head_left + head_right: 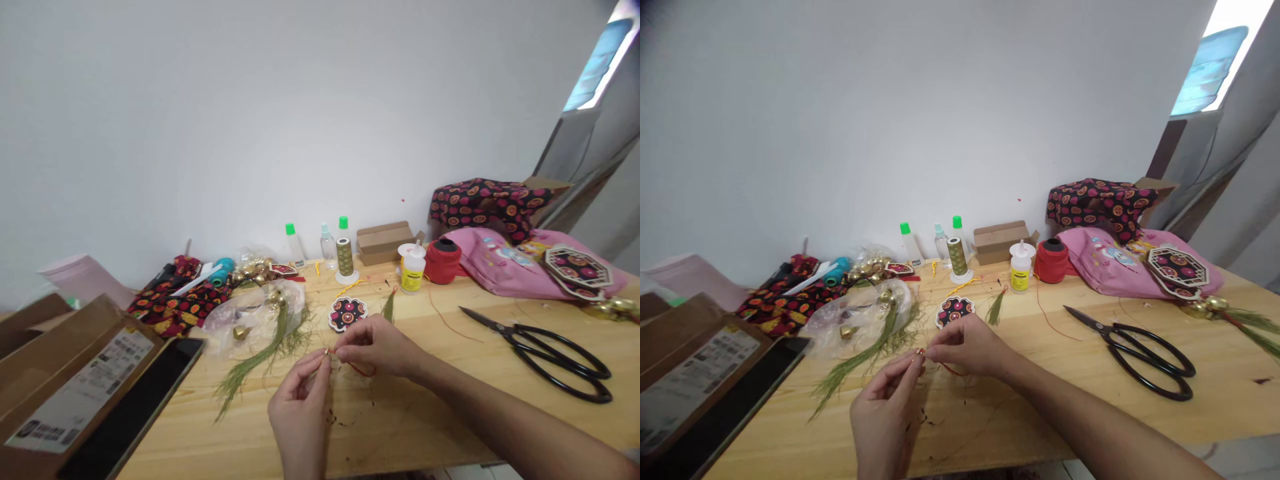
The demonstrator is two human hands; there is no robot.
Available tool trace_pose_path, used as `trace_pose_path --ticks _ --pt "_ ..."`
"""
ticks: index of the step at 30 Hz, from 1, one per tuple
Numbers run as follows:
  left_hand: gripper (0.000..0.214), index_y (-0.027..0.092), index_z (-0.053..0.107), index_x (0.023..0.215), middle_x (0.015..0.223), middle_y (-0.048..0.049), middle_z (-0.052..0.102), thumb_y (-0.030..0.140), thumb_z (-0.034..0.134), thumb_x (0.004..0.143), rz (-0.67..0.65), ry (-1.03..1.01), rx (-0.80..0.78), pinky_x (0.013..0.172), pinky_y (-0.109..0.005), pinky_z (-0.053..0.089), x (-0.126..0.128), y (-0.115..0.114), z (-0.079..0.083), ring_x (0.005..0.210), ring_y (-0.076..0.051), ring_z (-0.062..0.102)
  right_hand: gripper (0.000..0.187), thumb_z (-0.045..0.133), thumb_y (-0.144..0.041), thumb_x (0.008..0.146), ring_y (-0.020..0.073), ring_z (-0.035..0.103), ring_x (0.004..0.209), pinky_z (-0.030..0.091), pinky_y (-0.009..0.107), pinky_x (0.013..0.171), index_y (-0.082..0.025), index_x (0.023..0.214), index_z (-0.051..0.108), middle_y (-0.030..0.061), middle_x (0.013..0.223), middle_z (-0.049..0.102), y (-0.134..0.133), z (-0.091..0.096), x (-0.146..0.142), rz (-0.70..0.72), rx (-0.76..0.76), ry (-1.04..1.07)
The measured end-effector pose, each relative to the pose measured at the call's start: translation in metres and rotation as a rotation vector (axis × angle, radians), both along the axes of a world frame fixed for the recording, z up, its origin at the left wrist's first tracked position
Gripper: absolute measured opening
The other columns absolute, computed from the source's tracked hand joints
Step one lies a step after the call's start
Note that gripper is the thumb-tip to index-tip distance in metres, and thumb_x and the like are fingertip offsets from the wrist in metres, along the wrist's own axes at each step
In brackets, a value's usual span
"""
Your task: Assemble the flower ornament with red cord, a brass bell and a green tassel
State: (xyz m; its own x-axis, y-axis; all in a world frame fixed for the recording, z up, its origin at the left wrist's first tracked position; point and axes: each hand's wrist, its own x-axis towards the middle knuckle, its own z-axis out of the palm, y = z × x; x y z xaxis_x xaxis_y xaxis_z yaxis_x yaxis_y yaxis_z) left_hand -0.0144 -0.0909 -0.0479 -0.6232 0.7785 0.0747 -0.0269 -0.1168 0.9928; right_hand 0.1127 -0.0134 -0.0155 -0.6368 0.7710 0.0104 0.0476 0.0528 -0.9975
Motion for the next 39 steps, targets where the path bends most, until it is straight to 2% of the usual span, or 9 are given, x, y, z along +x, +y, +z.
trace_pose_path --ticks 3,8,12,15,18,21,25,32,39 --pt "0.014 0.016 0.069 0.062 0.075 -0.0043 0.071 0.026 0.073 0.052 0.004 -0.008 -0.002 0.068 -0.024 0.052 0.000 0.000 0.001 0.072 -0.017 0.064 0.021 0.063 -0.031 0.065 0.0062 0.042 0.048 0.032 0.018 0.045 -0.010 0.064 0.067 -0.0022 0.052 0.055 0.001 0.004 0.002 -0.017 -0.007 0.018" --pt "0.014 0.016 0.069 0.061 0.073 -0.0044 0.071 0.025 0.073 0.050 0.008 -0.037 -0.014 0.067 -0.024 0.053 0.001 0.001 0.002 0.071 -0.017 0.065 0.023 0.061 -0.034 0.068 0.0050 0.037 0.042 0.031 0.017 0.039 -0.012 0.062 0.066 -0.0025 0.053 0.054 0.001 0.012 0.005 -0.107 -0.014 -0.016" --pt "0.013 0.017 0.069 0.060 0.072 -0.0043 0.071 0.025 0.073 0.051 -0.006 -0.014 -0.014 0.067 -0.024 0.053 0.001 0.002 0.002 0.070 -0.017 0.065 0.025 0.058 -0.037 0.070 0.0050 0.035 0.038 0.031 0.018 0.037 -0.013 0.066 0.065 -0.0053 0.047 0.046 0.004 0.011 0.008 -0.138 -0.001 -0.068" --pt "0.014 0.016 0.070 0.062 0.073 -0.0049 0.071 0.026 0.072 0.052 -0.041 0.033 -0.023 0.068 -0.024 0.053 0.001 0.002 0.002 0.070 -0.017 0.065 0.026 0.055 -0.037 0.072 0.0074 0.041 0.043 0.034 0.020 0.041 -0.013 0.068 0.066 -0.0037 0.051 0.047 0.006 0.010 0.009 -0.133 0.109 -0.116" --pt "0.014 0.016 0.070 0.064 0.072 -0.0052 0.071 0.026 0.071 0.055 -0.079 0.080 -0.025 0.067 -0.024 0.053 0.001 0.002 0.001 0.069 -0.017 0.065 0.024 0.054 -0.032 0.073 0.0120 0.050 0.058 0.040 0.022 0.054 -0.013 0.064 0.066 -0.0003 0.060 0.056 0.006 0.009 0.007 -0.075 0.289 -0.124" --pt "0.012 0.016 0.070 0.063 0.070 -0.0049 0.071 0.026 0.070 0.057 -0.117 0.113 0.009 0.064 -0.024 0.054 0.003 0.001 0.002 0.067 -0.017 0.065 0.025 0.054 -0.029 0.073 0.0148 0.053 0.066 0.041 0.024 0.062 -0.011 0.063 0.067 0.0023 0.064 0.060 0.003 0.007 0.004 -0.013 0.348 -0.105" --pt "0.007 0.017 0.070 0.063 0.071 -0.0037 0.070 0.024 0.068 0.060 -0.171 0.158 0.064 0.062 -0.021 0.053 0.005 0.001 0.005 0.066 -0.015 0.065 0.021 0.057 -0.026 0.071 0.0154 0.055 0.065 0.042 0.025 0.062 -0.010 0.066 0.069 0.0039 0.064 0.062 0.000 0.001 0.000 -0.009 0.308 -0.069" --pt "0.007 0.018 0.070 0.066 0.073 -0.0040 0.070 0.022 0.065 0.064 -0.193 0.286 0.088 0.064 -0.022 0.054 0.005 0.000 0.004 0.068 -0.016 0.065 0.011 0.062 -0.019 0.062 0.0143 0.053 0.061 0.042 0.025 0.060 -0.012 0.054 0.065 0.0025 0.059 0.061 -0.001 0.003 0.000 -0.120 0.225 -0.068" --pt "0.006 0.018 0.070 0.064 0.072 -0.0041 0.070 0.022 0.067 0.061 -0.190 0.276 0.065 0.064 -0.022 0.054 0.006 0.000 0.004 0.068 -0.016 0.065 0.014 0.060 -0.023 0.061 0.0081 0.043 0.048 0.034 0.020 0.048 -0.012 0.054 0.060 -0.0034 0.049 0.052 0.002 -0.001 0.000 -0.104 0.023 -0.023"
